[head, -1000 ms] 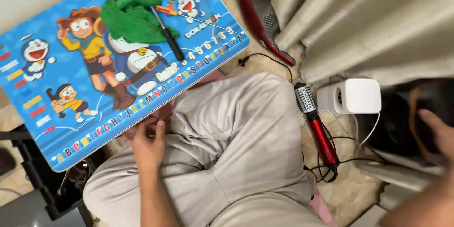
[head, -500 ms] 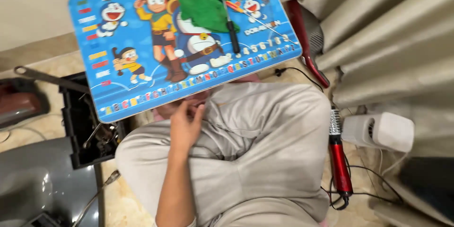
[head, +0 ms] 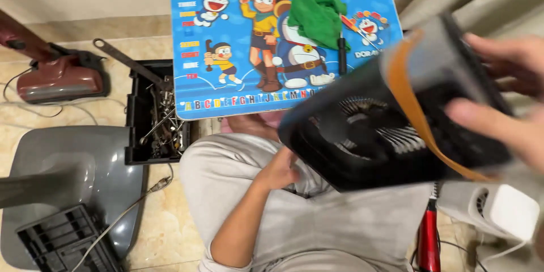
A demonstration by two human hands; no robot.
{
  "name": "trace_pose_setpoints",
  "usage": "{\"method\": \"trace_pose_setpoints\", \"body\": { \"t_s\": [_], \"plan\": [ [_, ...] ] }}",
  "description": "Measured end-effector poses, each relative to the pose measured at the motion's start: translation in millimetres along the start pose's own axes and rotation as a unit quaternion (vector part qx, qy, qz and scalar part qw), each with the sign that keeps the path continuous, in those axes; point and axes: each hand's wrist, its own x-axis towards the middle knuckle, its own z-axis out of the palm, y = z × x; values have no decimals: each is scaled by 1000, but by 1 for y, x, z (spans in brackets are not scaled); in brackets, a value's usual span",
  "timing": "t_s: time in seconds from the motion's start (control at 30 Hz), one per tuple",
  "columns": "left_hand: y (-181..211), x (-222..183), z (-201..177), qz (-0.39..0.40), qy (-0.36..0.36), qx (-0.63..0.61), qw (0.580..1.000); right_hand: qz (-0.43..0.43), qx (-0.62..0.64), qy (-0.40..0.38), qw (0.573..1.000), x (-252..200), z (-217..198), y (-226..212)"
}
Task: Disassembling a portable fan by removing screws with a screwdriver and prying the casing apart.
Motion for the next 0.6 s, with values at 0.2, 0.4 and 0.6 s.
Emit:
{"method": "trace_pose_setpoints", "body": {
  "t_s": [0.2,0.4,0.6],
  "plan": [
    [9,-4,-11,52,210,-47,975,21,52,-61,997,87,58,-26],
    [38,-11,-25,133,380,-125,907,24,175,-85,981,115,105,-14],
    [44,-15,-34,141,402,-105,899,27,289,-79,954,124,104,2]
  ]
}}
